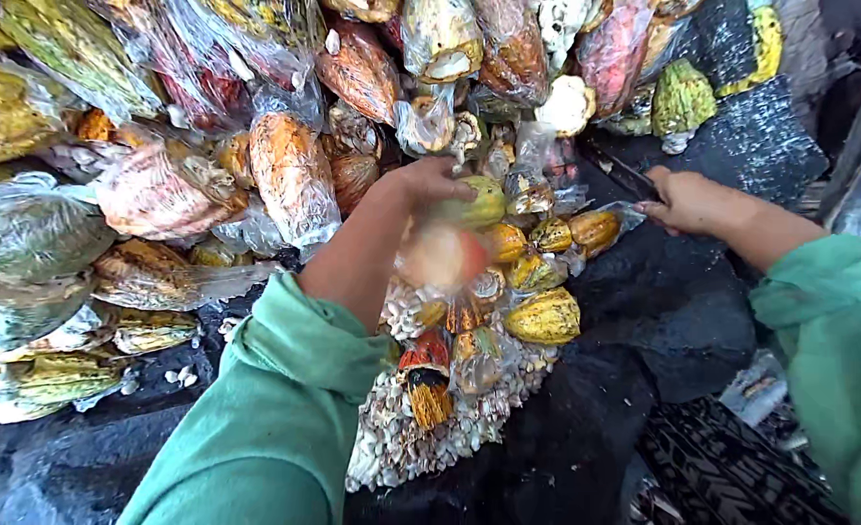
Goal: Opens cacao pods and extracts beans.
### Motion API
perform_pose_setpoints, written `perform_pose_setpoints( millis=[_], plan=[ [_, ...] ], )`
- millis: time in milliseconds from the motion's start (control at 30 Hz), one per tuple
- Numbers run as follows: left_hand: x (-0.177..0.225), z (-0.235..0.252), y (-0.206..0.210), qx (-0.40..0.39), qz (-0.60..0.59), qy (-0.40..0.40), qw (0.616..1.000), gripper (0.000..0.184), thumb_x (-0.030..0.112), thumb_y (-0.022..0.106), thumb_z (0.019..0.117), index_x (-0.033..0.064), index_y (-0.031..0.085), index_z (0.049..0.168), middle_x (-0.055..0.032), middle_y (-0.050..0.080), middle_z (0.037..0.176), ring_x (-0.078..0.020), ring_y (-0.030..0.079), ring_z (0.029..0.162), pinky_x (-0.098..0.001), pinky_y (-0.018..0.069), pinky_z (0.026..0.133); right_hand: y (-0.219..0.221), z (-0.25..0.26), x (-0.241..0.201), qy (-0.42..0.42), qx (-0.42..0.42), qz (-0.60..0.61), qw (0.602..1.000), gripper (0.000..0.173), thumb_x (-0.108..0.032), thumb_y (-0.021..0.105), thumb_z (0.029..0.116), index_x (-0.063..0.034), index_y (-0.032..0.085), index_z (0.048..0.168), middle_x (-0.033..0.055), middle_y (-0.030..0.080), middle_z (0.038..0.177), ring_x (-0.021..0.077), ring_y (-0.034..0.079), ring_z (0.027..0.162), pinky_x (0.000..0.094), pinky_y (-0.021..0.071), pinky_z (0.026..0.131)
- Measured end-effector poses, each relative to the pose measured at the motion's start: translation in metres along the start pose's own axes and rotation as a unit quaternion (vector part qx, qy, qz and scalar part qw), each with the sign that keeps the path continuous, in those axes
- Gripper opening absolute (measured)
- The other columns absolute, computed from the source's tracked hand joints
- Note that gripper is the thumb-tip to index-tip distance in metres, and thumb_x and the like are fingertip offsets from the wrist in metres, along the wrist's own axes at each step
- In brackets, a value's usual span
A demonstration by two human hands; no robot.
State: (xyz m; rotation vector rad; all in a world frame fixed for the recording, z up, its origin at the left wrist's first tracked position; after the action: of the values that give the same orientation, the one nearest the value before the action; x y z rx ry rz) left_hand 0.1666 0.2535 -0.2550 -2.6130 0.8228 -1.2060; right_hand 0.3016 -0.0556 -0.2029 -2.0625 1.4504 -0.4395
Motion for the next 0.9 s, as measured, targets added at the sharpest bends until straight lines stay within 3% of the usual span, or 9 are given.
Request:
perform_pose_setpoints(
  millis=[133,233,300,367,467,567,667,767,900],
  plan=[
    [-0.008,-0.036,0.010,0.006,0.046,0.012,0.999,0.058,0.027,0.075,0.0918,0.0082,0.054,0.142,-0.0201,0.069,0.116,-0.0365,0.065,0.113,-0.0610,0.0487,0.099,-0.006,-0.020,-0.043,-0.092,0.001,-0.055,0.994,0.034,-0.021,0.058,0.1046,0.0026,0.048,0.126,0.0232,0.064,0.085,0.0383,0.068,0.070,0.0577,0.0569,0.069],
    [-0.030,-0.088,0.030,0.025,0.132,-0.008,0.991,0.052,0.033,0.080,0.0882,0.0023,0.064,0.127,-0.0227,0.070,0.109,-0.0423,0.066,0.106,-0.0681,0.0494,0.092,0.046,-0.067,-0.136,-0.286,-0.047,-0.065,0.955,0.033,-0.021,0.064,0.1013,-0.0023,0.057,0.127,0.0203,0.069,0.093,0.0389,0.070,0.085,0.0606,0.0552,0.079],
    [-0.035,-0.129,0.064,-0.011,0.190,-0.022,0.982,0.051,0.041,0.078,0.0878,0.0036,0.071,0.121,-0.0226,0.066,0.125,-0.0426,0.062,0.118,-0.0675,0.0467,0.099,0.081,-0.090,-0.187,-0.340,-0.066,-0.094,0.933,0.029,-0.022,0.056,0.1059,-0.0041,0.055,0.129,0.0197,0.068,0.094,0.0408,0.069,0.089,0.0607,0.0540,0.082],
    [-0.025,-0.170,0.080,-0.081,0.241,-0.101,0.962,0.056,0.048,0.067,0.0958,0.0039,0.066,0.130,-0.0200,0.057,0.142,-0.0412,0.053,0.133,-0.0651,0.0406,0.107,0.073,-0.095,-0.202,-0.350,0.007,-0.074,0.934,0.026,-0.022,0.051,0.1076,-0.0045,0.055,0.127,0.0187,0.068,0.087,0.0414,0.070,0.083,0.0605,0.0553,0.076],
    [0.005,-0.187,0.073,-0.011,0.217,-0.098,0.971,0.055,0.046,0.063,0.0994,0.0081,0.059,0.140,-0.0188,0.061,0.137,-0.0399,0.063,0.119,-0.0642,0.0507,0.095,0.027,-0.094,-0.153,-0.305,0.124,-0.065,0.942,0.029,-0.022,0.053,0.1070,-0.0030,0.055,0.129,0.0214,0.066,0.077,0.0449,0.069,0.071,0.0640,0.0544,0.064],
    [0.007,-0.140,0.050,0.127,0.129,-0.048,0.982,0.078,0.046,0.074,0.0914,0.0131,0.042,0.155,-0.0270,0.051,0.145,-0.0469,0.060,0.119,-0.0669,0.0509,0.093,-0.027,-0.087,-0.038,-0.158,0.168,-0.135,0.964,0.033,-0.022,0.054,0.1066,-0.0020,0.052,0.132,0.0332,0.064,0.079,0.0586,0.065,0.075,0.0739,0.0489,0.061],
    [0.000,-0.083,0.051,0.158,0.060,-0.105,0.980,0.101,0.057,0.077,0.0835,0.0132,0.028,0.160,-0.0332,0.047,0.144,-0.0508,0.059,0.118,-0.0675,0.0505,0.093,-0.041,-0.057,0.082,-0.068,0.171,-0.182,0.966,0.028,-0.021,0.060,0.1032,-0.0003,0.058,0.122,0.0355,0.064,0.079,0.0618,0.064,0.076,0.0764,0.0468,0.060],
    [0.010,-0.051,0.051,0.155,0.028,-0.177,0.971,0.096,0.051,0.082,0.0800,0.0027,0.039,0.151,-0.0333,0.044,0.145,-0.0488,0.060,0.117,-0.0630,0.0536,0.090,-0.016,-0.017,0.053,0.020,0.057,-0.171,0.983,0.034,-0.021,0.056,0.1054,0.0036,0.057,0.129,0.0386,0.065,0.096,0.0609,0.064,0.092,0.0756,0.0479,0.076],
    [0.013,-0.042,0.052,0.136,0.044,-0.204,0.969,0.097,0.046,0.083,0.0790,0.0034,0.037,0.152,-0.0313,0.039,0.149,-0.0464,0.061,0.117,-0.0605,0.0554,0.087,0.019,0.018,-0.004,0.039,0.008,-0.065,0.997,0.037,-0.022,0.052,0.1073,0.0073,0.051,0.129,0.0329,0.063,0.090,0.0465,0.066,0.072,0.0641,0.0538,0.070]
  ],
)
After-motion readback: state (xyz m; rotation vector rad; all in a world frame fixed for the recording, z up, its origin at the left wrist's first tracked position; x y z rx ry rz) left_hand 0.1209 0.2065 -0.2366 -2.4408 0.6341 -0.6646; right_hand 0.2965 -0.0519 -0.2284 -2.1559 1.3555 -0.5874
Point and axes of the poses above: each hand's wrist, its own z-axis towards the middle knuckle, its own y-axis out of the palm, x = y × z, the point moved 10 cm from there along z, towards the middle knuckle
